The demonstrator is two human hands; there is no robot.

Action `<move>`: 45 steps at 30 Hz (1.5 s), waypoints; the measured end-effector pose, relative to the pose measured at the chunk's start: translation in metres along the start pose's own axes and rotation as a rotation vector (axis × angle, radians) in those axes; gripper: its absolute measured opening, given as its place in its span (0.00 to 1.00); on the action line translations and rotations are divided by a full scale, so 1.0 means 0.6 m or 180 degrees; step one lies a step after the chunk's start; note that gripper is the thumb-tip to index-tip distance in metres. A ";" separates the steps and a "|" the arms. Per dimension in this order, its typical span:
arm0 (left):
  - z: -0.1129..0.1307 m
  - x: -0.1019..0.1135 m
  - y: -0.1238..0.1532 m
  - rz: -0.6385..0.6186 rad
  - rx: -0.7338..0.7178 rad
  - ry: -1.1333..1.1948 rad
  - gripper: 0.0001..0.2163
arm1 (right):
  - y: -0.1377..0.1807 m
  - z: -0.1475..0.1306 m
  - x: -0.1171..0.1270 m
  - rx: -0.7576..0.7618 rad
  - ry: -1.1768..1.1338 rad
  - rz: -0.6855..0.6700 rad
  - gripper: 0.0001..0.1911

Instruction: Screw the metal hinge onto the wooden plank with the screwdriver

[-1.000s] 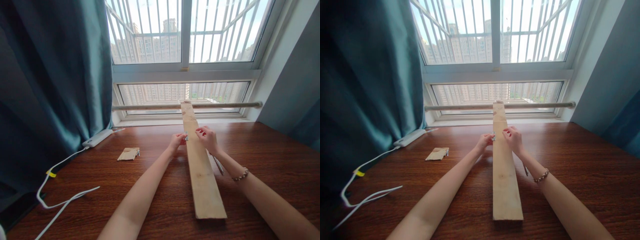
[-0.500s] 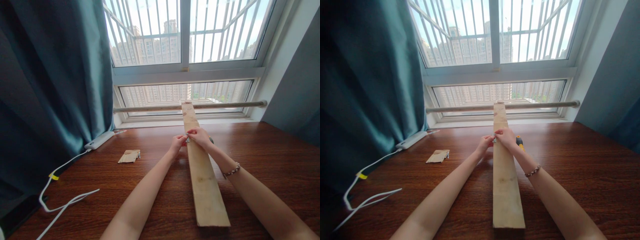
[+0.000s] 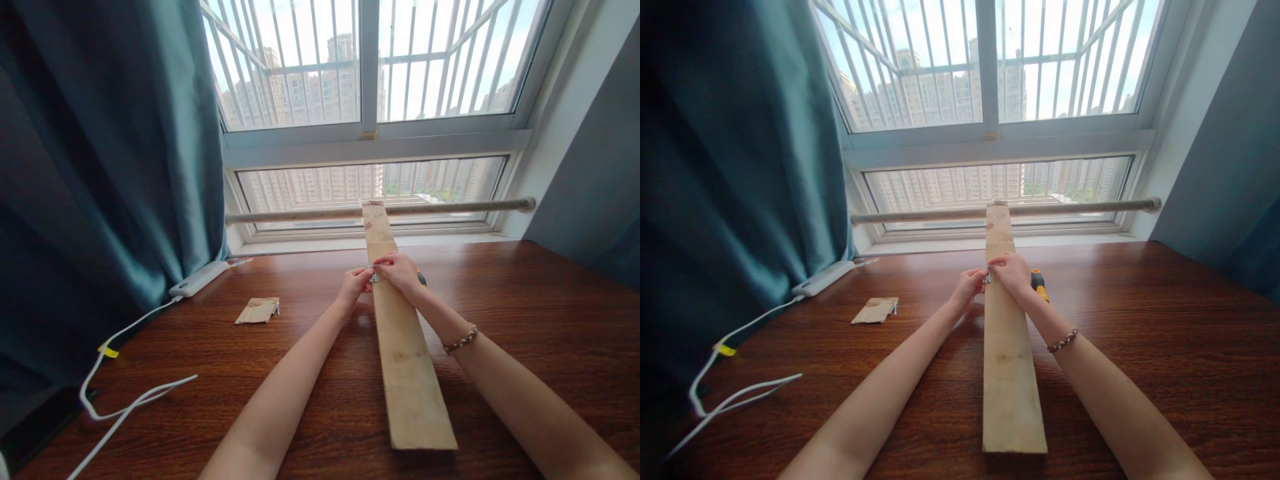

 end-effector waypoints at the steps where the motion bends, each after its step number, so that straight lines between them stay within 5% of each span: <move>1: 0.000 0.000 0.000 0.0006 0.0002 -0.0007 0.16 | 0.001 -0.001 0.001 0.0002 -0.0014 -0.0013 0.09; 31: 0.006 0.004 0.006 -0.0029 -0.0211 -0.0327 0.19 | 0.004 -0.005 0.005 -0.0038 -0.0290 -0.0056 0.08; 45: -0.001 0.006 0.001 -0.0055 -0.0202 -0.0251 0.19 | 0.009 -0.006 -0.004 0.0211 -0.0197 0.0291 0.07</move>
Point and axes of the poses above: each hand's wrist, its own y-axis away from the middle knuckle, its own x-axis out of the back of the hand, z = x × y, the point moved 1 cm from there along -y, towards the middle knuckle, and after that the axes turned 3 degrees about -y, right-handed, at the moved point
